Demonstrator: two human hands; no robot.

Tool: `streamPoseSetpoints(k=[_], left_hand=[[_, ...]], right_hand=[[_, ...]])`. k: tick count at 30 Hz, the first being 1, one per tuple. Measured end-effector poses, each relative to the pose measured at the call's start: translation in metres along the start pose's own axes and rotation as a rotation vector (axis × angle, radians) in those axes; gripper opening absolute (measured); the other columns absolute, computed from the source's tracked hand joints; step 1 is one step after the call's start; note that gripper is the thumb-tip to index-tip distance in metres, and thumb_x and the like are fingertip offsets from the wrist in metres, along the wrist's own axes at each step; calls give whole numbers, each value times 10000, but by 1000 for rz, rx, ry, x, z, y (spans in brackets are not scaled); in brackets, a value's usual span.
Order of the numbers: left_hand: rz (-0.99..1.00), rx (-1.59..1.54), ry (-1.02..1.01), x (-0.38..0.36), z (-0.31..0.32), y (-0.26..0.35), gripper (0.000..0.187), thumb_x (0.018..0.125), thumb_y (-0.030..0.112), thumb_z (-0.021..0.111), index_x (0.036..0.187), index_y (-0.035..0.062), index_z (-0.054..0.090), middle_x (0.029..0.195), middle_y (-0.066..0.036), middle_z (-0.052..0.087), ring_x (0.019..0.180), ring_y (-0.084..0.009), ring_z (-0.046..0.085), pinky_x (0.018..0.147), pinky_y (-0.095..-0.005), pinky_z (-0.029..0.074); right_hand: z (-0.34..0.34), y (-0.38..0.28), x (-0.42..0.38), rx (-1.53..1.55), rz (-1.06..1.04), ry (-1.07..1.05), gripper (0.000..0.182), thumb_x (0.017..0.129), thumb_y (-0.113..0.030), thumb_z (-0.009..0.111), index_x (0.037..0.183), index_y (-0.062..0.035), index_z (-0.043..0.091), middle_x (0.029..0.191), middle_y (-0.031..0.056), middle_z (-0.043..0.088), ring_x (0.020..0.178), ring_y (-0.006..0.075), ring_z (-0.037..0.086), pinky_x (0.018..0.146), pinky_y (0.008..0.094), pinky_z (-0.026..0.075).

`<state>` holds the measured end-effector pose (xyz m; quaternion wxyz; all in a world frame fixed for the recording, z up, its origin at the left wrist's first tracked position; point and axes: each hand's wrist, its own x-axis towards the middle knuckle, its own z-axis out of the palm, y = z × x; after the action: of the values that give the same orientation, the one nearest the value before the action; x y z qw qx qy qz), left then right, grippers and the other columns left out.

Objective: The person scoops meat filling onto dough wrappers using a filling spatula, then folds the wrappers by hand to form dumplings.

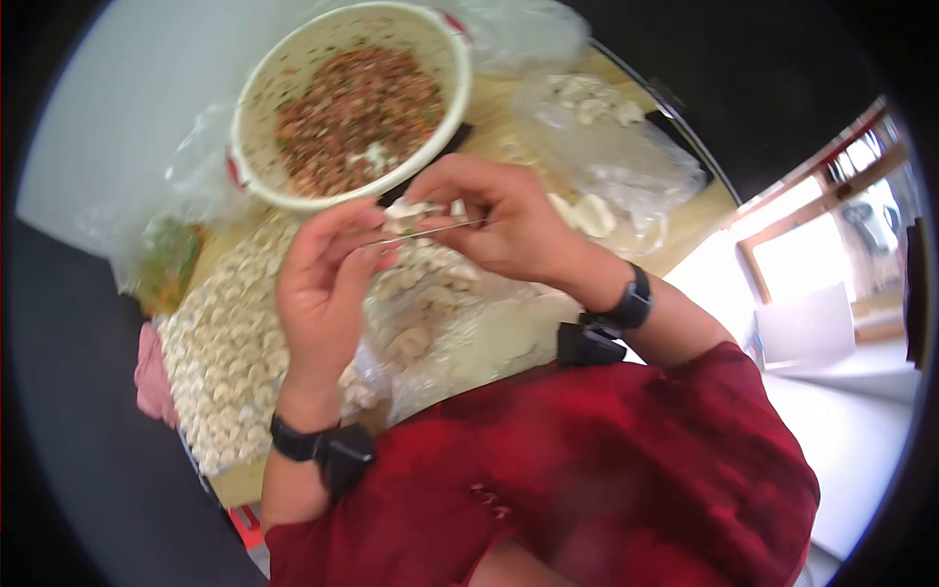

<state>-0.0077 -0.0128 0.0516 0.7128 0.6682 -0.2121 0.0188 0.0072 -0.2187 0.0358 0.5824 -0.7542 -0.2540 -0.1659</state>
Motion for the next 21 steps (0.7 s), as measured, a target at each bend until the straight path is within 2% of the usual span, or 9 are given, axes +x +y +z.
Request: streamPoseSetpoints(k=[3,4,5,7,9,11,13,17,21], left_hand=[[-50,39,11,-1,4,-1,307,923,-22,567,1229,-26,540,1121,-94,622,950,-146,655,786,-249,528],[-47,29,-11,-2,2,-2,307,923,-22,567,1229,-26,540,1121,-94,622,950,-146,655,786,-249,528],[-128,73,-22,-3,-1,-3,283,920,-6,583,1202,-24,563,1090,-87,639,930,-143,658,778,-248,525],[-206,113,-35,-6,-10,-7,259,917,11,600,1174,-22,585,1058,-79,656,910,-140,660,770,-246,521],[-279,149,-95,-10,-19,-11,210,911,25,620,1117,-17,623,1000,-66,675,876,-136,661,769,-250,518],[-293,153,-89,-12,-22,-13,194,914,52,628,1095,-18,633,979,-63,678,869,-134,657,764,-252,515],[-323,166,-68,-14,-26,-15,194,918,75,632,1090,-15,635,968,-60,681,864,-131,654,763,-250,511],[-341,187,-64,-14,-25,-15,190,920,93,635,1081,-8,641,954,-55,684,859,-125,649,764,-249,505],[-359,226,-99,-14,-24,-15,183,920,88,632,1079,-2,643,948,-51,685,861,-117,642,774,-245,497]], right_hand=[[-17,11,-3,9,105,-8,242,805,-57,751,1024,-109,661,759,-49,566,558,14,373,495,202,316],[-30,15,-1,-72,111,7,235,811,-83,759,1020,-111,653,755,-47,589,594,13,412,522,190,352],[-45,22,1,-84,115,19,235,811,-83,759,1020,-111,653,755,-47,589,594,13,412,522,190,352],[-83,43,4,-150,246,153,250,784,-140,774,1006,-107,664,698,1,620,660,82,562,617,260,466],[-135,80,4,-316,250,243,288,793,-196,779,1031,-81,666,735,-5,639,686,66,571,627,254,470],[-186,91,3,-379,418,213,297,800,-200,765,1042,-61,662,777,10,651,703,72,577,654,252,468],[-228,119,-5,-440,461,192,283,807,-188,754,1042,-61,661,793,13,656,709,73,578,670,255,466],[-249,147,-10,-436,580,56,256,841,-114,702,1078,-34,647,852,-2,659,777,61,589,746,239,467],[-242,162,-5,-410,498,12,216,831,-102,688,1038,-55,653,870,36,675,795,102,595,730,274,464]])
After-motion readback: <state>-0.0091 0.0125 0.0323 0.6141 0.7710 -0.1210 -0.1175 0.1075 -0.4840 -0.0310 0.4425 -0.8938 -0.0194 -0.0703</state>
